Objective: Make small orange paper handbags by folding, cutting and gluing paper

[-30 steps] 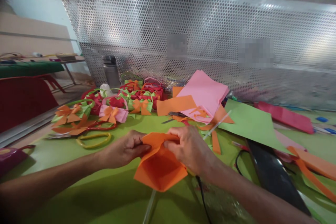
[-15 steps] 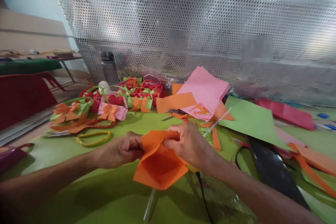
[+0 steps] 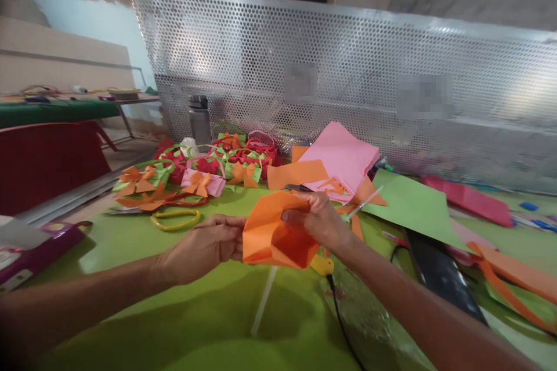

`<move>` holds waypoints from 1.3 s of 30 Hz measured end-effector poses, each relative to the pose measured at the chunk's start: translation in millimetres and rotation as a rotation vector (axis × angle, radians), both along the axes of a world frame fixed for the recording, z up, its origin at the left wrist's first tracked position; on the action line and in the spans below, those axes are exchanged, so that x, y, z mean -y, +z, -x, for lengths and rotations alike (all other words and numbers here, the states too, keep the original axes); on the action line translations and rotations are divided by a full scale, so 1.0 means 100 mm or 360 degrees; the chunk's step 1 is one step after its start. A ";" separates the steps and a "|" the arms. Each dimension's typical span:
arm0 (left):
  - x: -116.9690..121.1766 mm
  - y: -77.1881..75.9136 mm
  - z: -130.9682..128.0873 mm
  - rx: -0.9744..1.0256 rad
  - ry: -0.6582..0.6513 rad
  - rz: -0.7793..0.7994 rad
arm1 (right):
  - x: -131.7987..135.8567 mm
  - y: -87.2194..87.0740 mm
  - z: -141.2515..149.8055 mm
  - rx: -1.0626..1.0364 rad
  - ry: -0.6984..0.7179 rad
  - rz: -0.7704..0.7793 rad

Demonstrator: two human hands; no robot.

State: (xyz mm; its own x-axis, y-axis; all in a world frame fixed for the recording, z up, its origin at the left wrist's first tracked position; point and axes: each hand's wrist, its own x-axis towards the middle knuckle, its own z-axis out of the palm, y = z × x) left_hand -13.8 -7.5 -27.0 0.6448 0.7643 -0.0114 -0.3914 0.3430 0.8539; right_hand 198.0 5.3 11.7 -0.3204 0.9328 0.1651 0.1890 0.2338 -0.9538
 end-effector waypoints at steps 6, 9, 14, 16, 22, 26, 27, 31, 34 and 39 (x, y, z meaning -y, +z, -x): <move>0.06 -0.12 -0.08 0.0027 0.0208 -0.0107 | 0.06 -0.05 0.05 0.0042 -0.0114 -0.0152; 0.08 -0.21 -0.08 -0.0007 0.0350 -0.0087 | 0.13 -0.10 0.07 0.0197 -0.0336 -0.0401; 0.08 -0.28 -0.05 -0.0056 0.0152 0.0112 | 0.25 -0.17 0.11 0.0471 -0.0330 -0.0368; 0.08 -0.26 -0.04 -0.0076 0.0160 0.0227 | 0.28 -0.19 0.11 0.0530 -0.0331 -0.0353; 0.06 -0.19 -0.05 -0.0015 0.0100 0.0305 | 0.27 -0.23 0.12 0.0584 -0.0287 -0.0325; 0.06 -0.19 -0.05 0.0055 0.0015 0.0211 | 0.27 -0.21 0.14 0.0615 -0.0268 -0.0323; 0.06 -0.19 -0.05 0.0049 0.0001 0.0192 | 0.28 -0.20 0.14 0.0640 -0.0278 -0.0330; 0.07 -0.21 -0.04 -0.0050 -0.0019 0.0189 | 0.29 -0.25 0.13 0.0754 -0.0379 -0.0432; 0.08 -0.21 -0.03 -0.0138 -0.0039 0.0184 | 0.30 -0.31 0.10 0.0789 -0.0435 -0.0679; 0.08 -0.18 -0.04 -0.0175 -0.0095 0.0095 | 0.34 -0.27 0.10 0.0684 -0.0169 -0.1080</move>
